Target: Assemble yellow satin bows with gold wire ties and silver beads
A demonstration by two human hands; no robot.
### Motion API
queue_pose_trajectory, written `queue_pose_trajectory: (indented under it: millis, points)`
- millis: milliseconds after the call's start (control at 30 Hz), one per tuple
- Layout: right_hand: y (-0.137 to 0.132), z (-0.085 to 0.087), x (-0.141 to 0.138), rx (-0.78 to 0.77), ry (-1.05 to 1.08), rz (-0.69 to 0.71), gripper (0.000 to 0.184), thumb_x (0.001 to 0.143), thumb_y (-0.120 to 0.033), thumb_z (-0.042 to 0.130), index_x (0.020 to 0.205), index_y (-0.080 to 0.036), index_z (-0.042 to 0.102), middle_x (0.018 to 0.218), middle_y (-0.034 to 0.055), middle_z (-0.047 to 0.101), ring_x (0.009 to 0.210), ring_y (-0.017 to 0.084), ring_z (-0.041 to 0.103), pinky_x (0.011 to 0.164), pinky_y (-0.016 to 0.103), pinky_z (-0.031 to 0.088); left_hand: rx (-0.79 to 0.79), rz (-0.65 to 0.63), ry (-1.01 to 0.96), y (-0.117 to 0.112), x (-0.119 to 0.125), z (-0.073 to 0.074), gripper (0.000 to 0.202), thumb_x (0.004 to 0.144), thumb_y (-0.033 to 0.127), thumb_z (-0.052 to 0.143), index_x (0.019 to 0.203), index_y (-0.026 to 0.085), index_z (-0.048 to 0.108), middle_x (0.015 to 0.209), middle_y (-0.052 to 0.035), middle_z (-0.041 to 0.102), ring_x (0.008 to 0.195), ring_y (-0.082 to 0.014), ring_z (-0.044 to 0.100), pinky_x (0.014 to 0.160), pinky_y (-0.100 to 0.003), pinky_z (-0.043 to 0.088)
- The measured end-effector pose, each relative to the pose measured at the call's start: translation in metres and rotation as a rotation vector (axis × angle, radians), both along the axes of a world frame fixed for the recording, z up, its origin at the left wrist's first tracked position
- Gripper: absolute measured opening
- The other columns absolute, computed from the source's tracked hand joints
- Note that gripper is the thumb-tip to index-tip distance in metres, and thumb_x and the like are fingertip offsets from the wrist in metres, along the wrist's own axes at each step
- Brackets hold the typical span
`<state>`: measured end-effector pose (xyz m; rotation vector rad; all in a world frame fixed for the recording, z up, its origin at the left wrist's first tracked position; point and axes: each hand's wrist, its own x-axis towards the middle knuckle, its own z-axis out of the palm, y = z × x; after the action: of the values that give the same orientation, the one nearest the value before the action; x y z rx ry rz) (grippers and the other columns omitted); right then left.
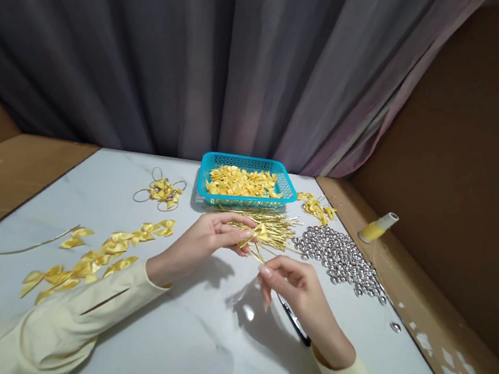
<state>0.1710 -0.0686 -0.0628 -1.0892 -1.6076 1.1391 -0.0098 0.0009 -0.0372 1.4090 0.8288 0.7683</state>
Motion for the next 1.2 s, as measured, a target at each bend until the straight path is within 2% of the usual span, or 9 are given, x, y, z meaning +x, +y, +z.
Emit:
queue_pose_trajectory:
  millis: [67,133,267,400,567,667,767,967,1200]
  points:
    - [-0.003,0.001,-0.004,-0.11,0.081,0.152,0.025,0.087,-0.035,0.049,0.074,-0.017,0.06,0.05,-0.0021,0.059,0.05,0.012,0.055,0.061,0.028,0.046,0.03,0.025,0.022,-0.001,0.001,-0.001,0.027,0.078,0.033,0.063,0.101,0.018,0.061,0.072,-0.0001,0.067,0.068,-0.0109,0.062,0.069,-0.022,0.048]
    - [-0.006,0.002,-0.008,-0.037,0.05,0.17,0.026,0.087,-0.032,0.05,0.07,-0.018,0.061,0.054,-0.0003,0.063,0.061,0.014,0.059,0.07,0.031,0.046,0.072,0.053,0.046,-0.002,0.002,-0.002,0.027,0.078,0.033,0.063,0.1,0.018,0.062,0.07,0.0008,0.066,0.068,-0.011,0.061,0.067,-0.021,0.047]
    - [-0.007,0.0,-0.01,0.31,-0.123,-0.046,0.019,0.084,-0.024,0.055,0.069,-0.021,0.066,0.074,0.0021,0.069,0.093,0.02,0.056,0.091,0.042,0.034,0.098,0.099,0.036,-0.002,0.003,-0.004,0.025,0.079,0.033,0.062,0.1,0.02,0.063,0.074,0.0,0.068,0.07,-0.0125,0.062,0.068,-0.022,0.046]
    - [-0.009,-0.003,-0.01,0.532,-0.095,-0.175,0.013,0.081,-0.015,0.057,0.078,-0.021,0.068,0.104,0.005,0.065,0.108,0.024,0.052,0.094,0.045,0.033,0.1,0.156,-0.021,0.0,0.002,-0.007,0.025,0.079,0.032,0.062,0.099,0.019,0.064,0.078,-0.0017,0.07,0.075,-0.0145,0.063,0.071,-0.024,0.046]
    - [-0.012,-0.004,-0.017,0.203,0.186,-0.011,0.013,0.082,-0.017,0.056,0.08,-0.021,0.069,0.096,0.005,0.07,0.091,0.019,0.063,0.082,0.035,0.046,0.061,0.225,-0.093,0.002,0.003,-0.009,0.026,0.077,0.032,0.064,0.099,0.018,0.065,0.087,-0.0047,0.07,0.08,-0.0166,0.062,0.075,-0.027,0.046]
    - [-0.009,-0.009,-0.02,-0.094,0.344,0.055,0.014,0.083,-0.025,0.057,0.08,-0.021,0.07,0.094,0.0051,0.071,0.091,0.02,0.064,0.08,0.034,0.047,-0.067,0.224,-0.175,0.003,0.004,-0.008,0.025,0.076,0.028,0.066,0.098,0.017,0.065,0.091,-0.0054,0.069,0.082,-0.0161,0.061,0.079,-0.029,0.044]
    - [-0.004,-0.016,-0.021,-0.222,0.431,0.059,0.017,0.083,-0.029,0.057,0.08,-0.02,0.07,0.089,0.0057,0.071,0.087,0.019,0.064,0.081,0.033,0.046,-0.2,0.183,-0.25,0.005,0.004,-0.007,0.019,0.074,0.022,0.067,0.093,0.017,0.067,0.092,-0.0043,0.068,0.084,-0.0142,0.058,0.078,-0.025,0.041]
    - [0.004,-0.017,-0.016,-0.222,0.436,-0.042,0.019,0.082,-0.032,0.057,0.075,-0.017,0.067,0.072,0.0043,0.07,0.073,0.015,0.062,0.076,0.031,0.044,-0.313,0.097,-0.239,0.009,0.0,-0.009,0.016,0.071,0.019,0.069,0.087,0.018,0.07,0.093,-0.003,0.066,0.085,-0.0145,0.055,0.069,-0.023,0.037]
    - [0.0,-0.01,-0.01,-0.035,0.294,-0.197,0.016,0.082,-0.03,0.057,0.081,-0.018,0.066,0.069,0.0032,0.068,0.056,0.011,0.057,0.053,0.023,0.042,-0.182,0.02,-0.086,0.004,0.0,-0.008,0.014,0.071,0.027,0.069,0.079,0.016,0.071,0.078,-0.0027,0.066,0.074,-0.0146,0.052,0.068,-0.026,0.034]
